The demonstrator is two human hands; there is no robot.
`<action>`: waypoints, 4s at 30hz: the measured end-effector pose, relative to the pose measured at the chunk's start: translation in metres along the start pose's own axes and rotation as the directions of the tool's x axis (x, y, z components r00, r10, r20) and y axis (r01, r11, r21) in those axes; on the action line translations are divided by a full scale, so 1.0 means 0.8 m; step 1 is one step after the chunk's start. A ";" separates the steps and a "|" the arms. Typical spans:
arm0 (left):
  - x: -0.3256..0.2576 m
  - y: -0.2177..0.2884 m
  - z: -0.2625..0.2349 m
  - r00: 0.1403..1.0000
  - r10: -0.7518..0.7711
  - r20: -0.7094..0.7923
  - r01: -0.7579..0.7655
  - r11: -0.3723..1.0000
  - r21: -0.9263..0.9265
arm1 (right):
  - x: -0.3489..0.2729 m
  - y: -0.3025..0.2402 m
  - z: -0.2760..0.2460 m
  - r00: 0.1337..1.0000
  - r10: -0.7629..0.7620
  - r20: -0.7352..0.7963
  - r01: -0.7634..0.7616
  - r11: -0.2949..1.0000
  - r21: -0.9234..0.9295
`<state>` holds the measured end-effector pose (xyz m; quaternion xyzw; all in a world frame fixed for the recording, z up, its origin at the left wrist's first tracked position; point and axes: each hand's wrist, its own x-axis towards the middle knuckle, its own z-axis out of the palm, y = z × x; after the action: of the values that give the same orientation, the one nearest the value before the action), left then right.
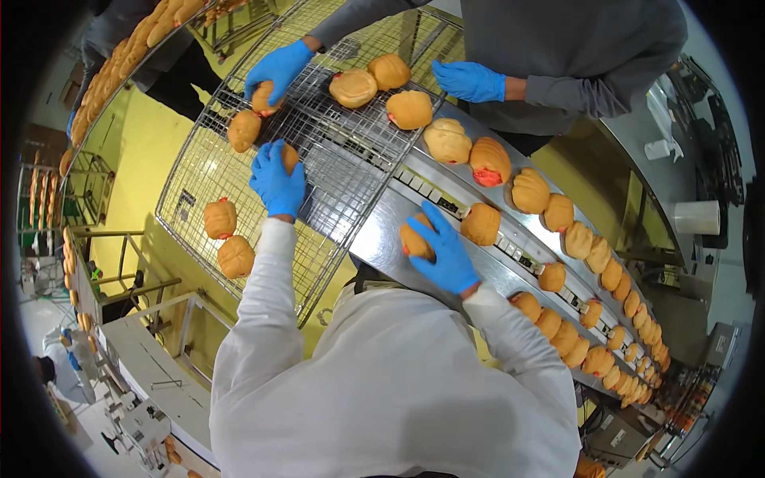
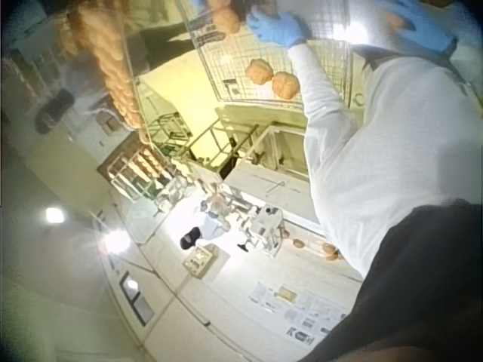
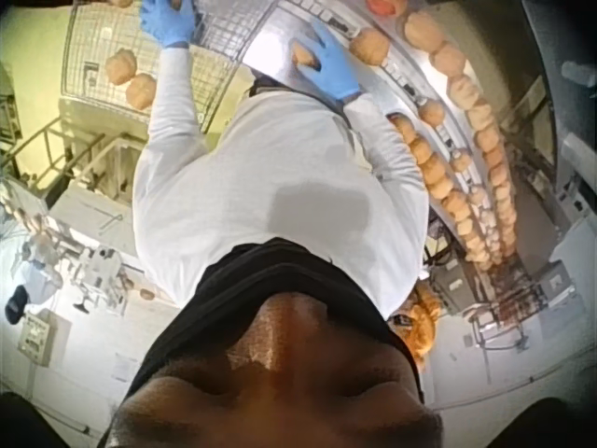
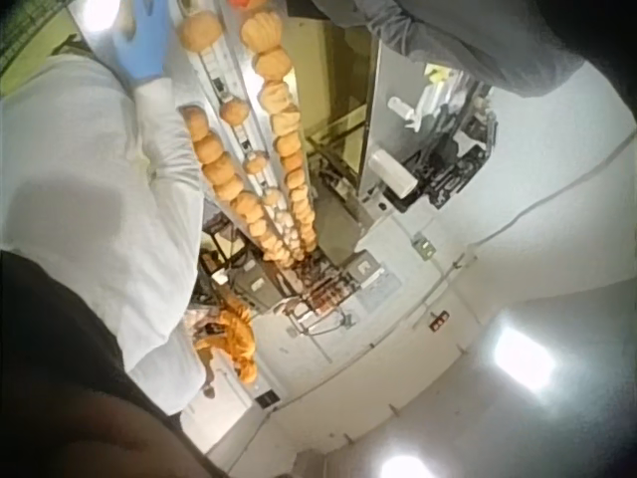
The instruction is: The person picks up baked buns from a moving conveyor belt and places them onto a metal wire rack. They wear blue gloves and handle the buns one by one, arranging them in rows on the rack alongside other workers.
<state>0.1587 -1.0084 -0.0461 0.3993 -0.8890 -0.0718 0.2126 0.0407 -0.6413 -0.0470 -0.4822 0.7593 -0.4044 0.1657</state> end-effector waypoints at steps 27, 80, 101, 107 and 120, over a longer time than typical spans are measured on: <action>-0.145 -0.085 -0.107 0.979 -0.005 0.203 0.080 0.929 -0.362 | -0.064 -0.037 -0.011 0.990 0.138 -0.011 -0.139 0.980 -0.144; -0.162 0.337 0.095 0.415 0.865 0.282 -0.563 0.488 -0.667 | -0.155 -0.031 -0.027 0.701 0.440 -0.561 -0.499 0.865 0.054; -0.049 0.144 -0.049 0.829 0.551 0.101 -0.341 0.638 -0.690 | 0.029 -0.016 0.016 0.955 0.069 -0.290 -0.122 0.978 -0.168; -0.049 0.109 -0.057 0.972 0.227 0.063 -0.121 0.708 -0.695 | -0.004 -0.034 0.006 0.997 0.041 -0.060 -0.044 0.998 -0.054; 0.118 0.251 0.090 0.636 0.713 0.293 -0.664 0.700 -0.262 | 0.063 0.032 -0.018 0.806 0.160 -0.569 -0.215 0.976 -0.031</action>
<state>-0.0649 -0.9467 -0.0205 -0.0066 -0.9902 -0.1172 0.0762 -0.0079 -0.6733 -0.0510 -0.2713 0.8361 -0.4743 -0.0493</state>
